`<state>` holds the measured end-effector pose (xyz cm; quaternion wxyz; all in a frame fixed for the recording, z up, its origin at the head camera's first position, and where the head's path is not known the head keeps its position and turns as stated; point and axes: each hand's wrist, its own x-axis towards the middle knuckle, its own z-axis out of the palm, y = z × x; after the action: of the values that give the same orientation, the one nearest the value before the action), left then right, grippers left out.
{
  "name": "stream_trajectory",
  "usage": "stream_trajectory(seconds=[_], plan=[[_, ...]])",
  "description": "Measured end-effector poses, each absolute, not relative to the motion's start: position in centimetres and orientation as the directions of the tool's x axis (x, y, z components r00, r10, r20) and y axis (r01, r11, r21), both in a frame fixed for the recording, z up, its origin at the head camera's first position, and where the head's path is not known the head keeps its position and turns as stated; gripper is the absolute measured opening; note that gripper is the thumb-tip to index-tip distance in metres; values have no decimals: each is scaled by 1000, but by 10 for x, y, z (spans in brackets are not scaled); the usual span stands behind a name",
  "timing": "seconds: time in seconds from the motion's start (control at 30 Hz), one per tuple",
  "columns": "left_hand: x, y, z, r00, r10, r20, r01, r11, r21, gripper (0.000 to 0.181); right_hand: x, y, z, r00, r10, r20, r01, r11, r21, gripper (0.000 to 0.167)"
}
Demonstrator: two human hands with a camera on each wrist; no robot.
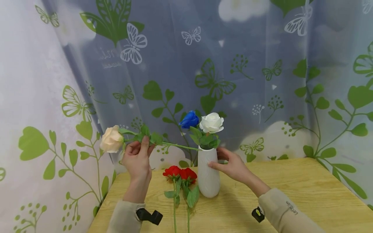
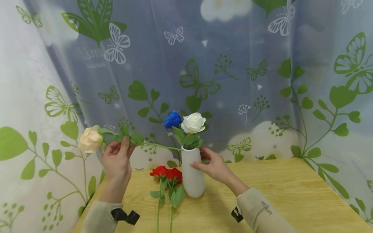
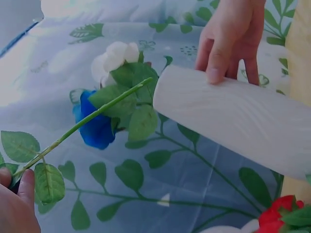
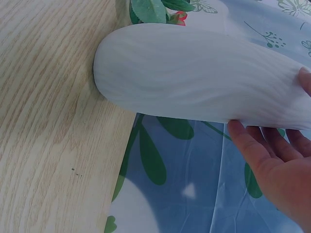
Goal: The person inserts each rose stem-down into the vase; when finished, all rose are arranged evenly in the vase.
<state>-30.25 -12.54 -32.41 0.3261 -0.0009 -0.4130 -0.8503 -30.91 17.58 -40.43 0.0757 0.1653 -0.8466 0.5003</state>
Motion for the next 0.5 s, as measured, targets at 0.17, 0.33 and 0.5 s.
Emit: stream_trajectory(seconds=[0.17, 0.33, 0.5], plan=[[-304, -114, -317, -777, -553, 300, 576, -433, 693, 23, -309, 176, -405, -935, -202, 291, -353, 449, -821, 74], [-309, -106, -318, -774, -543, 327, 582, -406, 705, 25, -309, 176, -405, -933, -206, 295, -357, 442, -823, 73], [-312, -97, -321, -786, -501, 361, 572, -372, 731, 26, -309, 176, -405, -932, -208, 296, -359, 435, -826, 74]])
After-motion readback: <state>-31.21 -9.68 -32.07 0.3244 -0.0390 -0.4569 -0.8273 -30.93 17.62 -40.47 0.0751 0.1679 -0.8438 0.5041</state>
